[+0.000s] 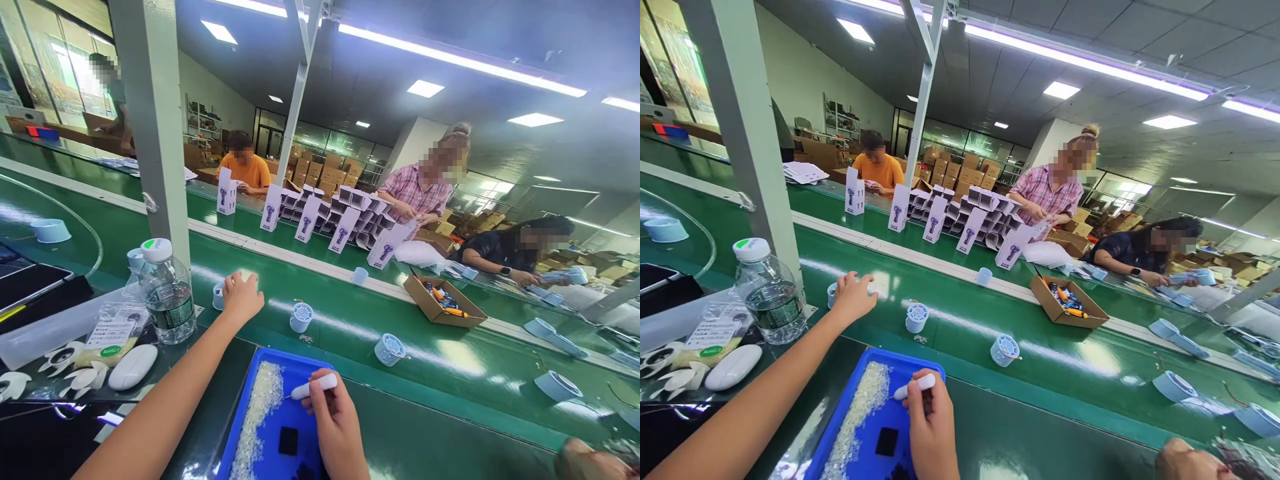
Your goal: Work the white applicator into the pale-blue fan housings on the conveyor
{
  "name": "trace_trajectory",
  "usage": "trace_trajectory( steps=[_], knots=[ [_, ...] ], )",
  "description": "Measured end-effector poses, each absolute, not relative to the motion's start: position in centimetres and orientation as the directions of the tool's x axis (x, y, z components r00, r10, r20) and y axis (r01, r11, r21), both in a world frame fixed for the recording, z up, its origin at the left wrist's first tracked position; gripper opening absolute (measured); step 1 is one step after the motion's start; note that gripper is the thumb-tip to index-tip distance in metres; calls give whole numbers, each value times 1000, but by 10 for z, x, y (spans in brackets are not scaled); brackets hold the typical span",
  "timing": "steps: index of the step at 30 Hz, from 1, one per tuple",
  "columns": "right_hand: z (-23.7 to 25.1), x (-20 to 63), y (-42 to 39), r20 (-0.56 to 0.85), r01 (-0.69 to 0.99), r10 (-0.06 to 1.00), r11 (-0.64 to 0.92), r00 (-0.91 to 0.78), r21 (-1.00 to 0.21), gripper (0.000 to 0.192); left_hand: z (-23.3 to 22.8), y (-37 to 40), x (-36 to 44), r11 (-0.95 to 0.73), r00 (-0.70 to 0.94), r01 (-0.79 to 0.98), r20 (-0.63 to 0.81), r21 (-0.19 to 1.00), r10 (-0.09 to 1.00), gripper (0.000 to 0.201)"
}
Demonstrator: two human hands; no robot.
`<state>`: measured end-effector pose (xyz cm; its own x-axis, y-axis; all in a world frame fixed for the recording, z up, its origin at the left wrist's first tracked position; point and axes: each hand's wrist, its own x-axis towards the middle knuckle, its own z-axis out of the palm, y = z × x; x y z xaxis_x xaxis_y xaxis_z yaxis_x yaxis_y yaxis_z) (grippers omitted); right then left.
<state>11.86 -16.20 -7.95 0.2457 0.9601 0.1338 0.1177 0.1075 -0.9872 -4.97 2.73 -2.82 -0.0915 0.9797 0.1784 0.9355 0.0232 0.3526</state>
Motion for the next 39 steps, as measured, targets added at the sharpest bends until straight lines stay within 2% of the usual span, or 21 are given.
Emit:
trace_trajectory(
  steps=[7,13,17,19,21,24,27,30,35,39],
  knots=[
    [-77,118,-163,140,122,947,109,288,-987,30,-40,32,-58,172,-206,949,105,265,973,43],
    [-77,117,-163,140,106,954,115,265,-988,30,-32,32,-66,196,-191,900,-51,390,980,43],
    [-79,118,-162,118,132,962,87,244,-987,30,-28,33,-68,139,-131,899,-48,415,990,41],
    [-80,119,-163,146,187,956,100,253,-977,27,-24,33,-65,109,-104,899,-35,423,994,41],
    [-79,119,-164,238,305,939,157,250,-939,20,-18,30,-61,77,-84,901,-4,427,996,41],
    [-74,118,-166,378,475,917,277,129,-835,13,-3,22,-54,17,-51,894,65,448,997,39],
    [-70,117,-166,452,542,890,352,58,-763,12,15,11,-48,-72,11,849,120,524,993,38],
    [-69,121,-168,507,562,849,348,151,-750,16,32,0,-44,-154,74,764,151,626,986,37],
    [-70,130,-173,451,543,851,251,271,-801,28,45,-9,-39,-222,136,570,175,791,975,40],
    [-71,130,-174,395,526,884,218,250,-822,28,44,-8,-38,-139,115,344,106,928,988,48]
  ],
)
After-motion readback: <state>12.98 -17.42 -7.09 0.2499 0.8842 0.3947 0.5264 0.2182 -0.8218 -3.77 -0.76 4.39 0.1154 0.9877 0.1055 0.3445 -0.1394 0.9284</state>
